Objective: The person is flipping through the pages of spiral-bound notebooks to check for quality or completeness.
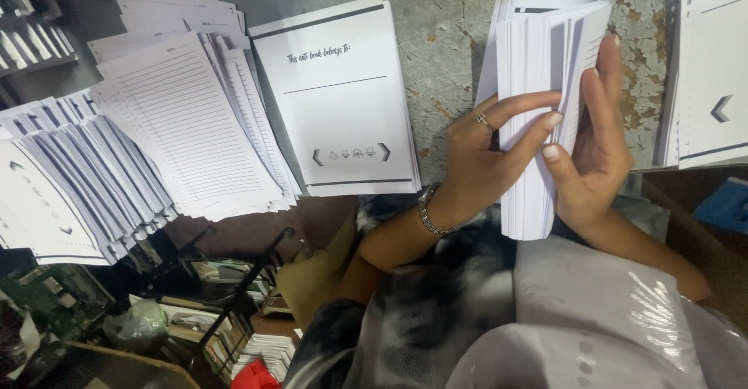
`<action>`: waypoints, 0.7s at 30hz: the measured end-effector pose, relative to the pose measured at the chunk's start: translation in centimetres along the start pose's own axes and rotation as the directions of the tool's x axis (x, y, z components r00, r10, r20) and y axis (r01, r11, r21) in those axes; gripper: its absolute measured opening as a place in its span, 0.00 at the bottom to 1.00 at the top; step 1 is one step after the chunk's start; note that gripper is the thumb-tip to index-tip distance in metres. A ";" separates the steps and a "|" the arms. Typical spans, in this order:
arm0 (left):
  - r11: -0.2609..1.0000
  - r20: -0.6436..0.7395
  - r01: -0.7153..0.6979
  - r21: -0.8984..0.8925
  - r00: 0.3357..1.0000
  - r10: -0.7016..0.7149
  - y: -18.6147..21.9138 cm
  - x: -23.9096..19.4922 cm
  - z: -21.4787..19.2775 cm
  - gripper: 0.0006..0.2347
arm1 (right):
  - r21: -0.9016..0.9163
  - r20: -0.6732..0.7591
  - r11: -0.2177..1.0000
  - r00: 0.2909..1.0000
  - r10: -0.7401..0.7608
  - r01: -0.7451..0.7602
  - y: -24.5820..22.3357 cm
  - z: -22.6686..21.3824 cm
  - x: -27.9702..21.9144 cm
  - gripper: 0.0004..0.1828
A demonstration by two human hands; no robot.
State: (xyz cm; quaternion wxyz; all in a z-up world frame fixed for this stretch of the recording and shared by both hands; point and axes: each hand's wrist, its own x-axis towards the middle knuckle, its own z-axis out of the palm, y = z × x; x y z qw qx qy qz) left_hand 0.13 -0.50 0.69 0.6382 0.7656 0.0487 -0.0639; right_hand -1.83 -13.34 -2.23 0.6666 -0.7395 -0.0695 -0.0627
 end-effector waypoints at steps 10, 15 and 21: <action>0.997 -0.059 0.076 0.015 0.995 -0.075 1.0 0.2 0.0 0.06 | 0.033 0.013 0.999 1.000 -0.011 0.011 0.1 0.3 -0.1 0.31; 0.997 -0.098 0.044 0.067 0.995 -0.037 1.1 0.3 0.2 0.05 | 0.024 -0.030 0.999 0.999 -0.031 0.032 0.0 0.1 -0.1 0.29; 0.998 -0.096 -0.062 0.027 0.993 0.064 0.7 0.2 0.0 0.05 | 0.086 0.061 0.996 0.998 -0.022 0.017 -2.3 0.2 0.8 0.34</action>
